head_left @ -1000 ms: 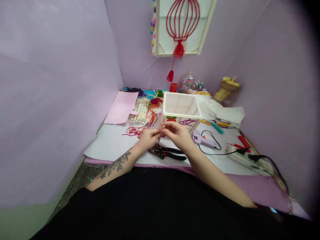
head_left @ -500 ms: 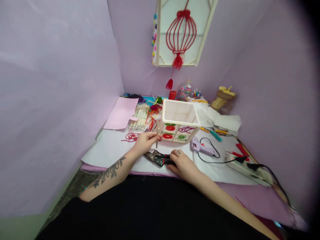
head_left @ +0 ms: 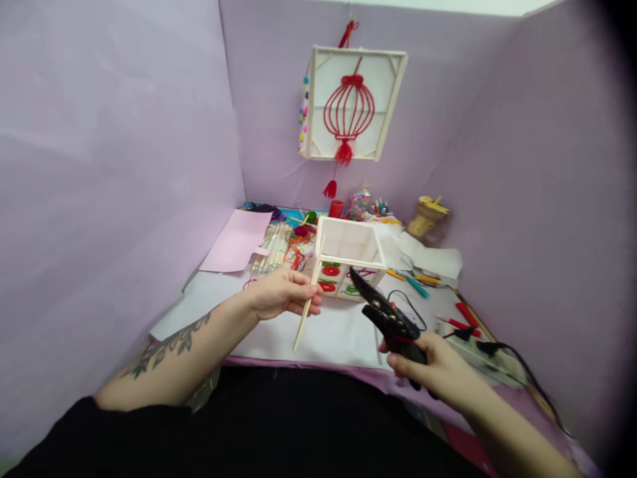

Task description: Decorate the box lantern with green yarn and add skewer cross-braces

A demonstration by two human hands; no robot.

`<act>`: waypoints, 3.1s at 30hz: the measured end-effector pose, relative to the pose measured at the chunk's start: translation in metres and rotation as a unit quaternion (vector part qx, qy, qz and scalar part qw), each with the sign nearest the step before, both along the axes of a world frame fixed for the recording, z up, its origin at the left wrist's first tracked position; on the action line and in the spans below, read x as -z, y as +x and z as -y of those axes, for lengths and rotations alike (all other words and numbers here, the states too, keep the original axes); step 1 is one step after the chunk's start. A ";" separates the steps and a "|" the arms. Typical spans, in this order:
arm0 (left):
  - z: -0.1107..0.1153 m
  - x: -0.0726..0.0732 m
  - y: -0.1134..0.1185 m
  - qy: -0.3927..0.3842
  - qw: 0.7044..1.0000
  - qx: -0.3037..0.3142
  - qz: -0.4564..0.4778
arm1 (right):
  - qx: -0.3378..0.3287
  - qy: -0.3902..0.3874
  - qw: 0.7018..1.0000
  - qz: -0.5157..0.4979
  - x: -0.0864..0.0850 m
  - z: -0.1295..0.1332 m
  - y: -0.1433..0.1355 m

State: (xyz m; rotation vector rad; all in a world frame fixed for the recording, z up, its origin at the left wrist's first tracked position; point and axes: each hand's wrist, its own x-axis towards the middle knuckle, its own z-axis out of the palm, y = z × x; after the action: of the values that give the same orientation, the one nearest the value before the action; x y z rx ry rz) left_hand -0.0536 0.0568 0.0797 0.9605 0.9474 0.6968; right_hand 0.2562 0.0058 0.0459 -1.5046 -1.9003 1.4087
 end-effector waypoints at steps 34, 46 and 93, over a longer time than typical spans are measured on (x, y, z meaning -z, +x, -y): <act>0.021 0.002 0.023 -0.108 0.987 0.114 -0.032 | -0.159 0.051 0.968 0.188 -0.054 -0.016 0.016; 0.021 0.005 0.021 -0.107 0.988 0.109 -0.034 | -0.167 0.044 0.966 0.192 -0.050 -0.015 0.018; -0.036 0.095 -0.076 -0.025 0.981 0.042 -0.189 | -0.172 -0.059 0.951 0.249 0.004 -0.103 -0.106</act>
State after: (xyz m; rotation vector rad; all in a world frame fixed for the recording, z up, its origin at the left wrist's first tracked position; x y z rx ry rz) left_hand -0.1292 0.0928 -0.0157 1.1032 1.2424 0.4212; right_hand 0.1506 0.1091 0.0414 -1.7815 -2.5243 1.3916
